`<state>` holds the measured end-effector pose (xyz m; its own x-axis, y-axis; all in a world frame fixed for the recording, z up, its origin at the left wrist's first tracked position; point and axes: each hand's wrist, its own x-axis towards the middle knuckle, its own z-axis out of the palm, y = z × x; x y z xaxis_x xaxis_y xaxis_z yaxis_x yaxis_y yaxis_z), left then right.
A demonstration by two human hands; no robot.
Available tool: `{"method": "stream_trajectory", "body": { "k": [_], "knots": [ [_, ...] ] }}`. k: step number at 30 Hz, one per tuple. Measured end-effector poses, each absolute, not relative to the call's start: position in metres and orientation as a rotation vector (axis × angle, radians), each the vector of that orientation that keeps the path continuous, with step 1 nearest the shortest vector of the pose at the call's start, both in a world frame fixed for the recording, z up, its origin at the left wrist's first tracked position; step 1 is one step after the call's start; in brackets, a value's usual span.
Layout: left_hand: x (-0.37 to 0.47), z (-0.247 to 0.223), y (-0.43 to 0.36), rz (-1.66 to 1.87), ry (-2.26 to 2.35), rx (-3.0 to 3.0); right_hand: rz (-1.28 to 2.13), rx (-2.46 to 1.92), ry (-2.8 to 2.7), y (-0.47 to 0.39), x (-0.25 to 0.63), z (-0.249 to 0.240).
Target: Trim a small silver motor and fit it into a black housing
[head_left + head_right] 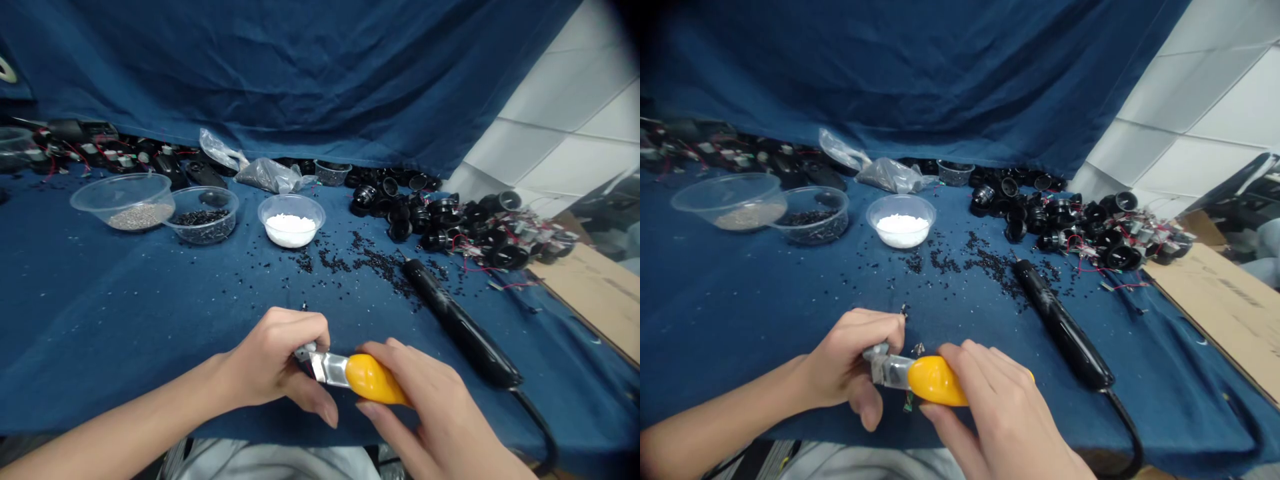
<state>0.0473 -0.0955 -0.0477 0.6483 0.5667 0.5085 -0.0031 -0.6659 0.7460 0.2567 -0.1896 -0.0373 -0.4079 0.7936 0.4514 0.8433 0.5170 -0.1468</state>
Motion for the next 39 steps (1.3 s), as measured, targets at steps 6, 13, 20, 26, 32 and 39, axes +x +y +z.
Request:
{"method": "stream_trajectory", "body": {
  "k": [6, 13, 20, 26, 32, 39],
  "knots": [
    [0.0481, -0.0479, -0.0953, 1.004, 0.431, 2.154, -0.127, -1.322, -2.290, -0.1865, 0.2515, -0.0334],
    [0.0475, -0.0483, -0.0963, 0.999, 0.421, 2.163, -0.137, -1.320, -2.296, -0.1859, 0.2491, -0.0319],
    [0.0474, -0.0483, -0.0959, 1.014, 0.394, 2.174, -0.195, -1.306, -2.298, -0.1880, 0.2494, -0.0351],
    [0.0494, -0.0511, -0.0972, 1.075, 0.360, 2.155, -0.249, -1.310, -2.269, -0.1879, 0.2500, -0.0357],
    [0.0516, -0.0542, -0.0971, 1.128, 0.344, 2.110, -0.315, -1.277, -2.279, -0.1872, 0.2509, -0.0360],
    [0.0508, -0.0566, -0.0968, 1.122, 0.299, 2.125, -0.338, -1.180, -2.289, -0.1842, 0.2539, -0.0404]
  ]
}}
